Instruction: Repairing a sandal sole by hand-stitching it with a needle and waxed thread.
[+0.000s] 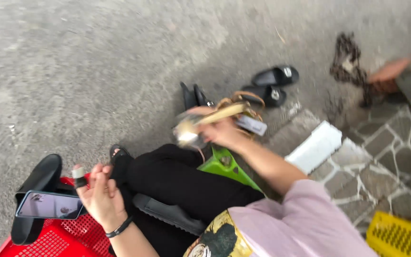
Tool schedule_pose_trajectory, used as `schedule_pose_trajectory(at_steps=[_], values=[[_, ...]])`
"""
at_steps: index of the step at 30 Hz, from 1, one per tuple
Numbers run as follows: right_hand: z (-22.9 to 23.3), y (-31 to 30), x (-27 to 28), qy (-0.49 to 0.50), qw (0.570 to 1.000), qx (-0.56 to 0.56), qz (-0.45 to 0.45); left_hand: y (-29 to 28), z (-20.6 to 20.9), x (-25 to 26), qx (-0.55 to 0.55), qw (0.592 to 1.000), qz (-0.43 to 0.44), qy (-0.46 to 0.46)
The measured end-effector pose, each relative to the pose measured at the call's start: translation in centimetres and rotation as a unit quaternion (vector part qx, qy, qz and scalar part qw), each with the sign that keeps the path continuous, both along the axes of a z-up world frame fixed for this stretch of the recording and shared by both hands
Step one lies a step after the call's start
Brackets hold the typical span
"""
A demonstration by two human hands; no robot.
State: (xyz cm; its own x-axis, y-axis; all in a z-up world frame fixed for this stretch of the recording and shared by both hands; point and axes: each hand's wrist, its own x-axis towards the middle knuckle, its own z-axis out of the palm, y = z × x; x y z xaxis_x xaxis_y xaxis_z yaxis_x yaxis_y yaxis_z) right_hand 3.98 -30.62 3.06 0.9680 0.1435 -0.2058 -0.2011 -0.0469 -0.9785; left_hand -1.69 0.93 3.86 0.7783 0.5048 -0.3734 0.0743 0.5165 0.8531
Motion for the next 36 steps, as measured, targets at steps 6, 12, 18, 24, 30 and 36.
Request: schedule_pose_trajectory(at_steps=[6, 12, 18, 24, 30, 36], values=[[-10.6, -20.2, -12.4, 0.08, 0.95, -0.241, -0.179, -0.5, -2.1, -0.4, 0.146, 0.988, -0.018, -0.048], [-25.9, -20.4, -22.3, 0.318, 0.901, -0.282, -0.084, -1.8, -1.2, 0.1, 0.195, 0.98, -0.023, -0.028], [-34.9, -16.4, -22.5, 0.355, 0.857, -0.372, 0.023, -1.6, 1.8, -5.8, 0.328, 0.944, -0.006, 0.03], [-38.8, -17.2, -23.6, 0.37, 0.846, -0.384, 0.014, -0.5, 2.9, -14.1, 0.417, 0.89, -0.01, 0.183], [-39.1, -21.1, -24.2, 0.451, 0.838, -0.305, -0.02, -1.5, 1.6, -17.8, 0.319, 0.938, -0.061, 0.122], [-25.9, -22.1, -21.0, 0.179, 0.939, -0.289, -0.049, -5.4, 0.8, -20.7, 0.205, 0.967, -0.133, 0.071]])
